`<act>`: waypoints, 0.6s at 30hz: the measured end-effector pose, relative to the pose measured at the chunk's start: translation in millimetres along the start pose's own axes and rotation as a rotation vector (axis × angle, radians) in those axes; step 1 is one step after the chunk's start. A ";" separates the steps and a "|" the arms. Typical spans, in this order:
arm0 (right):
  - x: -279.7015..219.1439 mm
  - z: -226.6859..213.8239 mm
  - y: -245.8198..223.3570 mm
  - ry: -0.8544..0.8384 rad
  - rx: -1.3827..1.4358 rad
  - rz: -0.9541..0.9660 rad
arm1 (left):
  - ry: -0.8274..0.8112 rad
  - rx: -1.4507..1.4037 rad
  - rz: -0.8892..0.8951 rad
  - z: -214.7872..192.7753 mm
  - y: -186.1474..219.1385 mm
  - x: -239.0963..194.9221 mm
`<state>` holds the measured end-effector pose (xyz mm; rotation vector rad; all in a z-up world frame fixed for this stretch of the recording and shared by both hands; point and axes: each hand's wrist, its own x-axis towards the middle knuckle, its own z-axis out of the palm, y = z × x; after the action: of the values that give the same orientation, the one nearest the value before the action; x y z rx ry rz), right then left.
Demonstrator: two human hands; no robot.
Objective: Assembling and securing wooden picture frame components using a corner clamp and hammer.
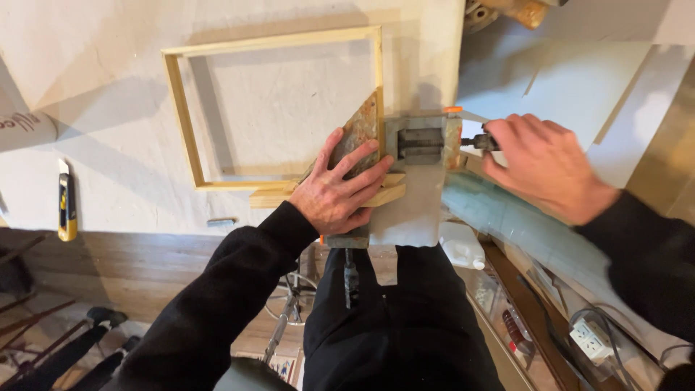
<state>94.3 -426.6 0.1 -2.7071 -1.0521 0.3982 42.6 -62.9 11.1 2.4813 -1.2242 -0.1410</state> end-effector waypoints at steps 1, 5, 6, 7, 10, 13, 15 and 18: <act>6.6 -1.0 -5.1 -0.008 -0.076 0.055 | -0.007 0.005 -0.008 -1.0 -1.0 1.2; 19.6 30.0 1.7 -0.117 -0.110 0.306 | -0.015 0.010 -0.010 0.1 -1.1 -0.5; 23.5 26.8 2.9 -0.115 -0.113 0.309 | -0.012 0.012 -0.006 1.8 -0.9 -0.4; 26.9 24.0 2.3 -0.175 -0.097 0.330 | -0.016 0.007 -0.009 2.7 0.0 -1.6; 47.2 5.1 1.4 -0.357 -0.012 0.417 | -0.003 0.008 0.008 2.6 -2.5 -3.9; 47.5 -1.1 3.7 -0.527 0.068 0.492 | 0.011 -0.015 0.037 2.3 -2.5 -1.5; 43.3 -6.5 -2.3 -0.554 0.069 0.487 | 0.014 -0.019 0.039 0.6 -0.8 -2.0; 32.7 -39.9 -51.8 -0.440 0.039 0.488 | -0.004 -0.027 0.053 -8.0 -5.2 -6.2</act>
<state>97.8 -370.6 47.0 -2.8872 -0.4303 1.1209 44.7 -52.9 16.2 2.4238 -1.2803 -0.1477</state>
